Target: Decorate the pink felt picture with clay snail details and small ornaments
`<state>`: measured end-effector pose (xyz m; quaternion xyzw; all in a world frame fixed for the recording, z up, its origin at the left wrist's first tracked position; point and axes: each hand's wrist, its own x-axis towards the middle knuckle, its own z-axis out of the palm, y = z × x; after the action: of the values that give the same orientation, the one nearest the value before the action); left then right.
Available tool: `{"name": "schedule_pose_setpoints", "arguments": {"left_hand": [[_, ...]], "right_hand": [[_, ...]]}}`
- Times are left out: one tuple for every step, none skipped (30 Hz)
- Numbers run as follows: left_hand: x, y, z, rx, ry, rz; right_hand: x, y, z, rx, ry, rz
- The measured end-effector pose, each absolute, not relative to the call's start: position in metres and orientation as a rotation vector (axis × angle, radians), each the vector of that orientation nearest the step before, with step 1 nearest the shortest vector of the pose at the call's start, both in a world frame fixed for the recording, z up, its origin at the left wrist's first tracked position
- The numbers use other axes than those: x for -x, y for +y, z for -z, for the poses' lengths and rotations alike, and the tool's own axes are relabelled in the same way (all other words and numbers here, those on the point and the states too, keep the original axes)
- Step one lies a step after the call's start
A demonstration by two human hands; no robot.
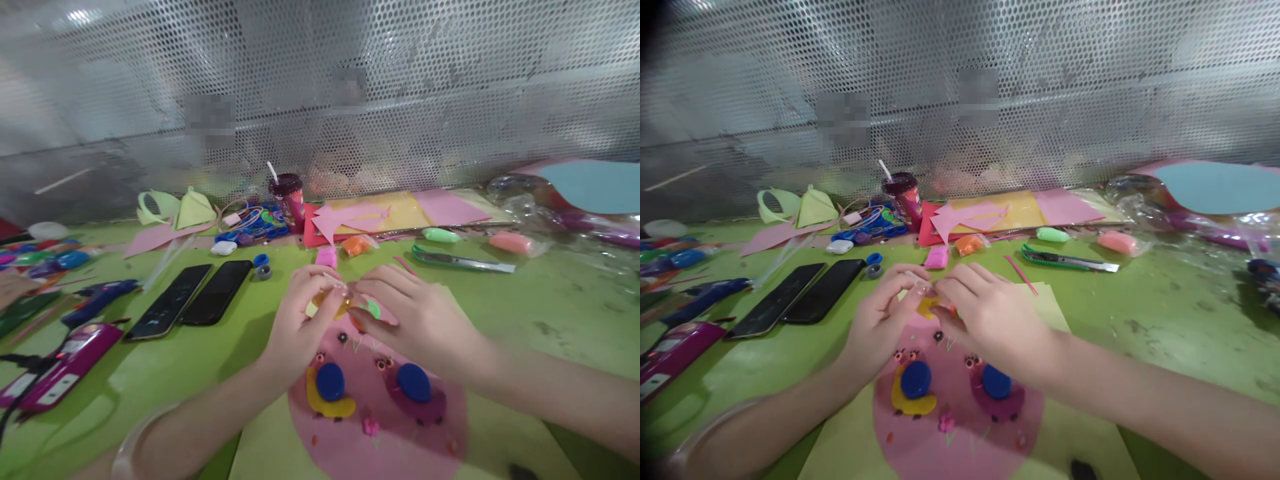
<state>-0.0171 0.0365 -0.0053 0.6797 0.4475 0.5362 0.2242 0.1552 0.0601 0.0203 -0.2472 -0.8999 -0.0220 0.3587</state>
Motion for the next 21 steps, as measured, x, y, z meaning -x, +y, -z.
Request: {"name": "schedule_pose_setpoints", "arguments": {"left_hand": [[0.0171,0.0359,0.0057,-1.905,1.214,-1.477],[0.0169,0.0352,0.0063,-1.938,1.192,-1.463],[0.0165,0.0345,0.0070,-1.960,1.172,-1.451],[0.0160,0.0339,0.0077,-1.954,1.157,-1.467],[0.0154,0.0336,0.0084,-1.916,1.150,-1.512],[0.0149,0.0335,0.0089,-1.856,1.149,-1.573],[0.0146,0.0338,0.0091,-1.791,1.155,-1.630],[0.0145,0.0343,0.0089,-1.736,1.171,-1.664],[0.0148,0.0350,0.0082,-1.704,1.198,-1.653],[0.0155,0.0357,0.0073,-1.702,1.233,-1.599],[0.0165,0.0364,0.0062,-1.726,1.267,-1.529],[0.0176,0.0368,0.0050,-1.763,1.299,-1.470],[0.0186,0.0369,0.0041,-1.808,1.322,-1.433],[0.0195,0.0366,0.0033,-1.855,1.336,-1.422],[0.0200,0.0360,0.0029,-1.897,1.345,-1.430],[0.0201,0.0350,0.0027,-1.925,1.354,-1.445],[0.0197,0.0338,0.0026,-1.936,1.363,-1.456],[0.0190,0.0324,0.0025,-1.932,1.369,-1.464],[0.0180,0.0312,0.0023,-1.920,1.374,-1.465],[0.0171,0.0305,0.0018,-1.901,1.374,-1.461],[0.0166,0.0304,0.0012,-1.873,1.370,-1.457]], "right_hand": [[-0.1550,0.0600,-0.0198,0.641,-2.302,0.059],[-0.1550,0.0603,-0.0197,0.653,-2.281,0.032],[-0.1551,0.0609,-0.0202,0.670,-2.262,-0.018],[-0.1555,0.0618,-0.0212,0.690,-2.245,-0.082],[-0.1559,0.0627,-0.0225,0.712,-2.231,-0.146],[-0.1565,0.0637,-0.0239,0.727,-2.222,-0.200],[-0.1571,0.0646,-0.0252,0.729,-2.217,-0.235],[-0.1576,0.0653,-0.0261,0.720,-2.219,-0.249],[-0.1580,0.0659,-0.0266,0.705,-2.230,-0.245],[-0.1583,0.0664,-0.0265,0.689,-2.247,-0.228],[-0.1584,0.0667,-0.0259,0.677,-2.267,-0.197],[-0.1584,0.0669,-0.0250,0.671,-2.289,-0.154],[-0.1582,0.0668,-0.0238,0.669,-2.307,-0.099],[-0.1579,0.0665,-0.0226,0.664,-2.320,-0.039],[-0.1574,0.0659,-0.0215,0.658,-2.328,0.025],[-0.1567,0.0651,-0.0207,0.648,-2.333,0.084],[-0.1560,0.0641,-0.0203,0.635,-2.334,0.137],[-0.1554,0.0631,-0.0205,0.622,-2.334,0.182],[-0.1549,0.0624,-0.0214,0.612,-2.333,0.219],[-0.1550,0.0624,-0.0231,0.602,-2.336,0.250],[-0.1558,0.0632,-0.0260,0.591,-2.334,0.273]]}}
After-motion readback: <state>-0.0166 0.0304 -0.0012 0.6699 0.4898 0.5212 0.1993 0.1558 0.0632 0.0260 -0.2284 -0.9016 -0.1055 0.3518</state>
